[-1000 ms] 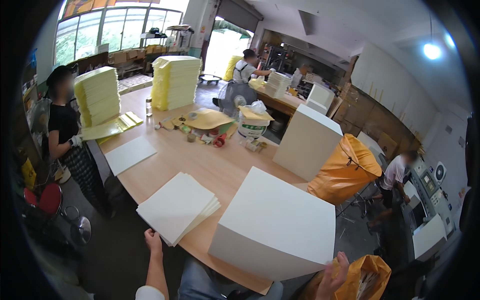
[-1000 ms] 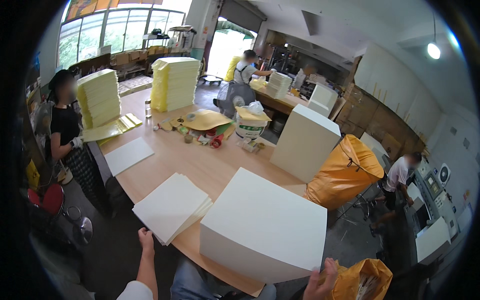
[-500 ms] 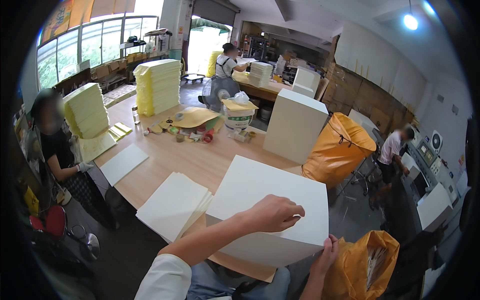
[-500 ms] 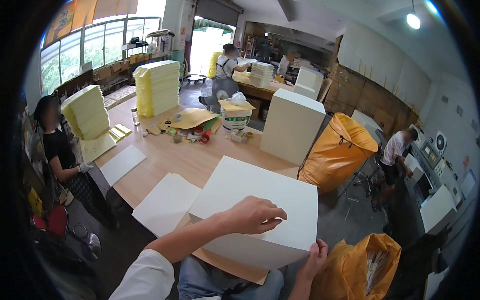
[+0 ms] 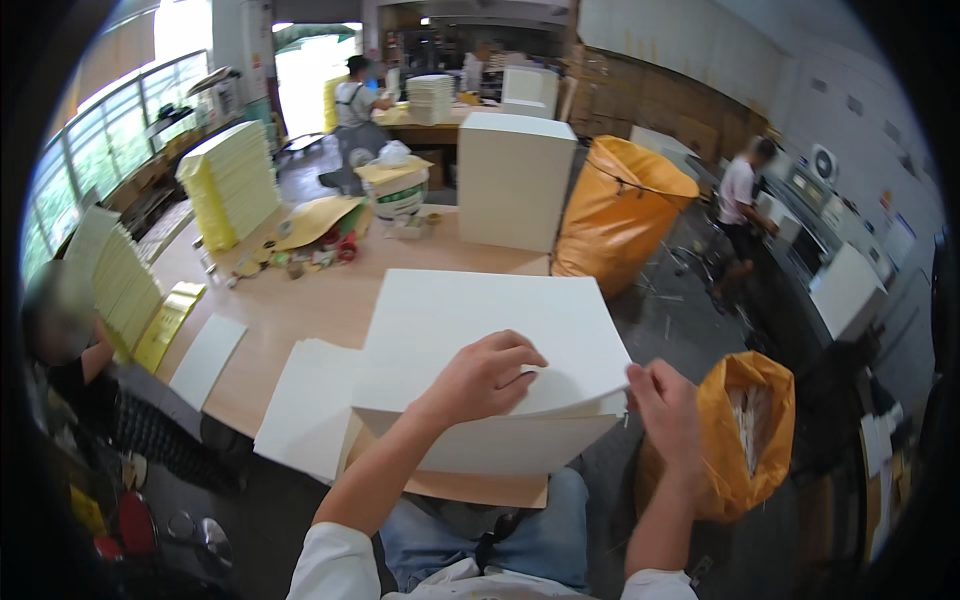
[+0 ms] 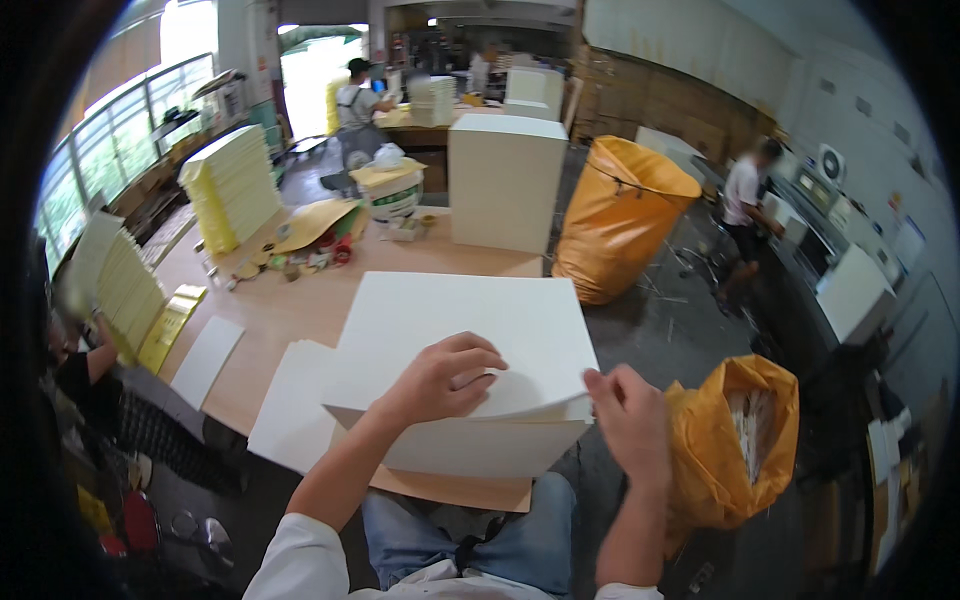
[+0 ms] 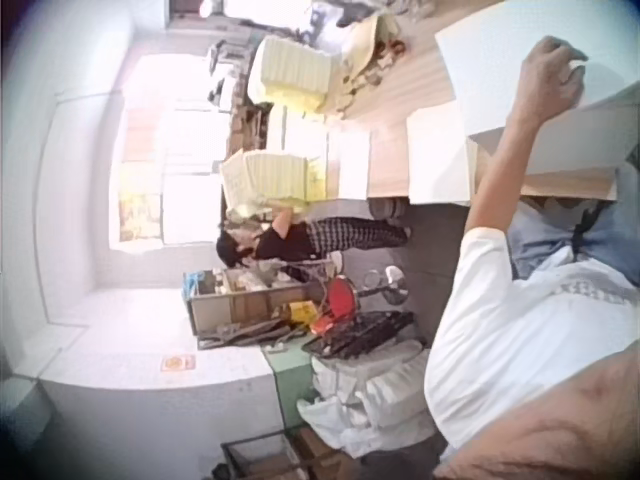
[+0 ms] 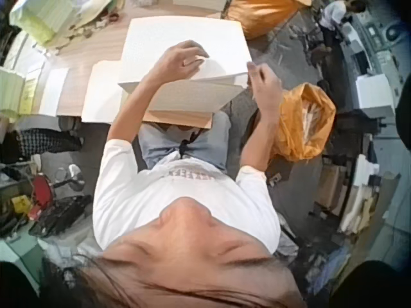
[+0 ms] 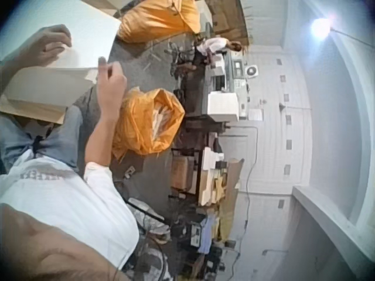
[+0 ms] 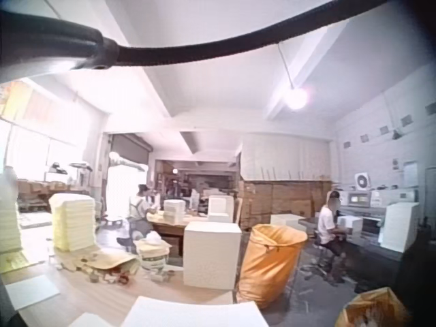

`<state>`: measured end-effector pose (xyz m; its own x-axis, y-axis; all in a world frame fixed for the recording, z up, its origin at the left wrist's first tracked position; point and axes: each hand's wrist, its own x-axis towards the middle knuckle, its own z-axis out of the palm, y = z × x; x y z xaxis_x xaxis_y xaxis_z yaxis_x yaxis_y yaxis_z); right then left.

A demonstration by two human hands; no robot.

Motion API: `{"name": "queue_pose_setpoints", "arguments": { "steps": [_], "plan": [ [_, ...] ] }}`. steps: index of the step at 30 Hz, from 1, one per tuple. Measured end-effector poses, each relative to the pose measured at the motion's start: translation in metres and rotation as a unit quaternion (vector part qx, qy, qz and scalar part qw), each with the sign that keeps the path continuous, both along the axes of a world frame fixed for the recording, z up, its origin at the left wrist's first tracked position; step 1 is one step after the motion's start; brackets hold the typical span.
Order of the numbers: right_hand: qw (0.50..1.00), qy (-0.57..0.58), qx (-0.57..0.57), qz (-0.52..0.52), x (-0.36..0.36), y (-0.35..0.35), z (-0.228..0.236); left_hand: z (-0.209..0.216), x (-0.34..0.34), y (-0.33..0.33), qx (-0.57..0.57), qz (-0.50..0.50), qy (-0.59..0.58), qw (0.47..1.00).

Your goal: The person sits on the floor and repeatedly folds white rectangular paper sheets in half by hand. They align the edges, crease the fold, and place the folded sheets into a growing stack on the table. The person occasionally pauses to adjust the stack or pick up a new sheet.

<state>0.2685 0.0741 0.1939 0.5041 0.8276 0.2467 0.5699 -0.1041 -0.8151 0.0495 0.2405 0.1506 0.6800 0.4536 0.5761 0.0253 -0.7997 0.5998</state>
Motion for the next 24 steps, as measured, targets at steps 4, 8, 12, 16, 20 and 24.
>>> {"name": "queue_pose_setpoints", "arguments": {
  "steps": [4,8,12,16,20,24],
  "plan": [
    [0.985,0.029,0.167,-0.039,-0.017,0.033,-0.048,0.003,0.003,-0.001,-0.009,-0.019,0.017,1.000],
    [0.959,0.228,0.170,0.018,-0.016,0.029,-0.033,0.011,0.000,-0.003,-0.042,-0.015,0.072,0.996],
    [0.920,0.343,0.186,0.041,-0.015,0.036,-0.024,0.016,-0.004,-0.004,0.001,-0.045,0.070,0.997],
    [0.894,0.399,0.198,0.050,-0.015,0.040,-0.022,0.012,-0.005,0.000,-0.028,-0.054,0.055,0.997],
    [0.910,0.371,0.174,0.062,-0.010,0.036,-0.025,0.012,-0.005,0.000,-0.092,-0.049,0.059,0.993],
    [0.931,0.320,0.162,0.075,-0.007,0.035,-0.022,0.012,-0.005,-0.001,-0.110,-0.046,0.053,0.991]
  ]
}}
